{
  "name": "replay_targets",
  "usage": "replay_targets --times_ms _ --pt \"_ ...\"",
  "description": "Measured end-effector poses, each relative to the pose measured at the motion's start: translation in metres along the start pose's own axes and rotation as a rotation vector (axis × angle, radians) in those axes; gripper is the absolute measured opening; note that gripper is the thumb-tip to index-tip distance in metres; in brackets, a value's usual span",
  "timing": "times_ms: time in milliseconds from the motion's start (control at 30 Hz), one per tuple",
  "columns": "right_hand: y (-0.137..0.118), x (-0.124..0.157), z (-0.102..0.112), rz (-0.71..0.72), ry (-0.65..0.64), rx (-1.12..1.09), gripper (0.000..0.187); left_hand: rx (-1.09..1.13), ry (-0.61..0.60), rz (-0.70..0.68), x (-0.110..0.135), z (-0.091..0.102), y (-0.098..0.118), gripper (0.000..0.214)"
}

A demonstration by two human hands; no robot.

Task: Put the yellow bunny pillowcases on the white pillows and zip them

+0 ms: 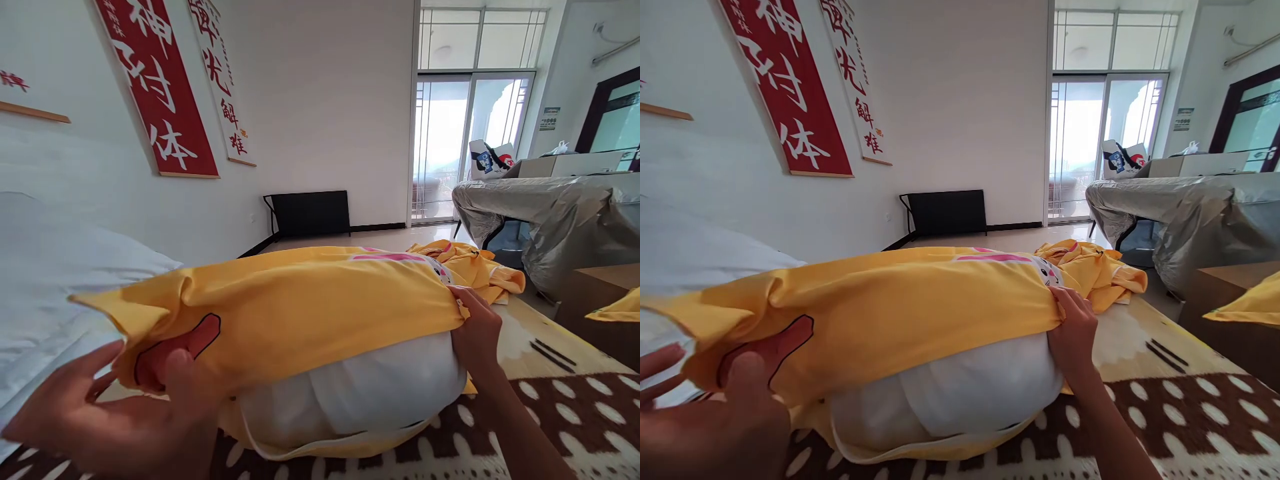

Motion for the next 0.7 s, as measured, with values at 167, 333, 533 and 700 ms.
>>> replay_targets --times_ms 167,333,533,700 --pt "-0.032 0.008 0.005 0.088 -0.045 -0.059 0.025 0.463 -0.457 -0.850 0.102 0.011 0.095 0.032" --pt "-0.064 0.012 0.017 0.215 -0.087 -0.088 0.019 0.463 -0.728 -1.087 0.167 -0.017 0.126 0.032" --pt "-0.051 -0.002 0.031 0.141 -0.061 -0.151 0.010 0.226 -0.906 -0.908 0.192 -0.050 0.119 0.034" --pt "-0.054 -0.005 0.043 0.095 -0.065 -0.215 0.012 -0.098 -1.082 -0.822 0.200 -0.090 0.077 0.034"
Point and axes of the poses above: each hand's wrist, its own x-axis away from the middle knuckle, its own z-axis out of the back of the hand, y = z × x, the point moved 5 cm from there along -x, towards the middle knuckle, and after that the axes turned 13 degrees about y, right-handed, at the moved point
